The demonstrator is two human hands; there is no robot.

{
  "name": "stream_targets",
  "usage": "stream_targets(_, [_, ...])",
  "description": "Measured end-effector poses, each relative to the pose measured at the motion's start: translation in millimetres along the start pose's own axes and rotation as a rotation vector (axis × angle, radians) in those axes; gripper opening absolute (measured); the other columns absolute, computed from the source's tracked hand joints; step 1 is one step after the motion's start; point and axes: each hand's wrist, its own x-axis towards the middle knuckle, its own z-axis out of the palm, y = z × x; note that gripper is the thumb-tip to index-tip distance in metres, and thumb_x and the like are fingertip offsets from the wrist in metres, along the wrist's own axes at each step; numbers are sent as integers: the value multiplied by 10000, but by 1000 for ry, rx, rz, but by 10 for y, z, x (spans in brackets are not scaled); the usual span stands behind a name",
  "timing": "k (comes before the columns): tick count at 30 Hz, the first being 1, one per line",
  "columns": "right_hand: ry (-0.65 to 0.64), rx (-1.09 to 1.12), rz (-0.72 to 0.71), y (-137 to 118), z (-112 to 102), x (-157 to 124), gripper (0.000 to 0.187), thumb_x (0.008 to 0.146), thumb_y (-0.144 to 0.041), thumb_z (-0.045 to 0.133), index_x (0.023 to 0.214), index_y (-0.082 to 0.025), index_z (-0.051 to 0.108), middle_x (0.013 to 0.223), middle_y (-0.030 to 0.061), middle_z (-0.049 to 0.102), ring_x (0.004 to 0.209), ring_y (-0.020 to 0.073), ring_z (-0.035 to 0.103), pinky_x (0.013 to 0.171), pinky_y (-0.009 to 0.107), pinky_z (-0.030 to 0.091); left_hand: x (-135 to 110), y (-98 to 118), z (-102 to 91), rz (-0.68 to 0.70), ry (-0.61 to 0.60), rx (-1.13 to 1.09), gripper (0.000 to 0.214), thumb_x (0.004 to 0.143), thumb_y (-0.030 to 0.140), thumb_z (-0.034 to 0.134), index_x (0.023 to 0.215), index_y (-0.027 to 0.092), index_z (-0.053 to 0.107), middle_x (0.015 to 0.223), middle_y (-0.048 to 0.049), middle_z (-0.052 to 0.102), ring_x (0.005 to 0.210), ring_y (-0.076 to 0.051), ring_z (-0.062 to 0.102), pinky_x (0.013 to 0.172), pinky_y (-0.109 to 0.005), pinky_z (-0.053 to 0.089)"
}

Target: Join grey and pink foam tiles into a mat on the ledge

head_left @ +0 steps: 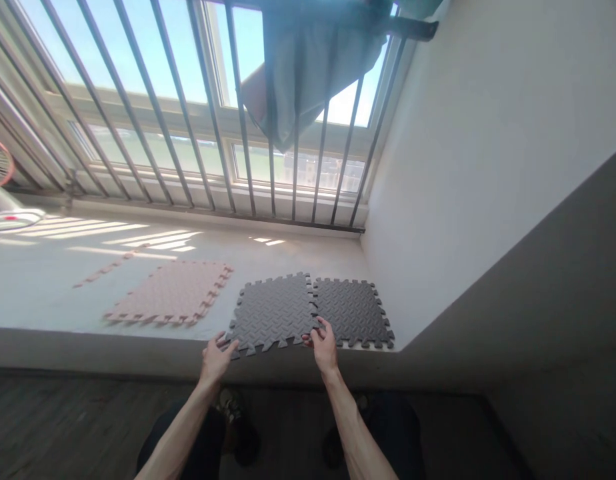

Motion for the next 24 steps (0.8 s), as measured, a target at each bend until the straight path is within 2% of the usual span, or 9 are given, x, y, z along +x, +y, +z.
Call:
stream_targets(3, [26,-42,10,-11,-54,167,729,805,-507,719,1415,-160,523,947,73,789,820,252,801,751,389,671,119,106,105,36,-68,-135,755,697,414,768,1364,97,613,1357,-267,692,1173,-339,749,1053,-522,604])
stream_targets(6, [27,-164,61,-2,-153,298,774,783,-488,734,1442,-129,543,999,104,807,830,263,804,732,394,665,176,215,181,118,-55,-69,717,690,397,769,1333,102,652,1338,-254,704,1165,-349,749,1081,-555,591])
stream_targets(8, [10,-320,55,5,-234,324,735,802,-447,724,1451,-134,577,1034,109,819,833,259,803,744,389,654,184,259,205,155,-44,-19,663,710,391,761,1311,126,671,1301,-215,715,1133,-328,755,1089,-553,590])
stream_targets(12, [-21,-696,-70,-26,-358,232,608,902,-382,637,1468,-161,623,1059,75,838,883,245,794,927,411,606,151,279,207,246,-36,80,634,758,431,700,1317,133,668,1290,-169,645,1092,-287,741,1186,-569,514])
stream_targets(14, [-24,-815,-90,-68,-374,158,584,935,-370,605,1484,-174,620,1082,67,840,909,245,788,966,410,582,126,274,196,275,-36,117,649,772,453,667,1337,135,661,1261,-147,603,1083,-278,730,1212,-566,487])
stream_targets(20, [-17,-1026,-86,-210,-320,31,563,970,-356,597,1509,-196,608,1164,73,832,1146,278,759,1017,385,541,104,287,181,312,-57,173,682,764,495,637,1345,138,664,1172,-112,544,1075,-301,702,1194,-582,491])
stream_targets(24, [-48,-1101,-82,-253,-310,17,554,991,-373,603,1511,-181,607,1173,97,819,1191,297,740,1019,400,542,133,293,156,344,-68,186,715,778,492,627,1398,135,641,1204,-120,539,1077,-300,697,1171,-564,512])
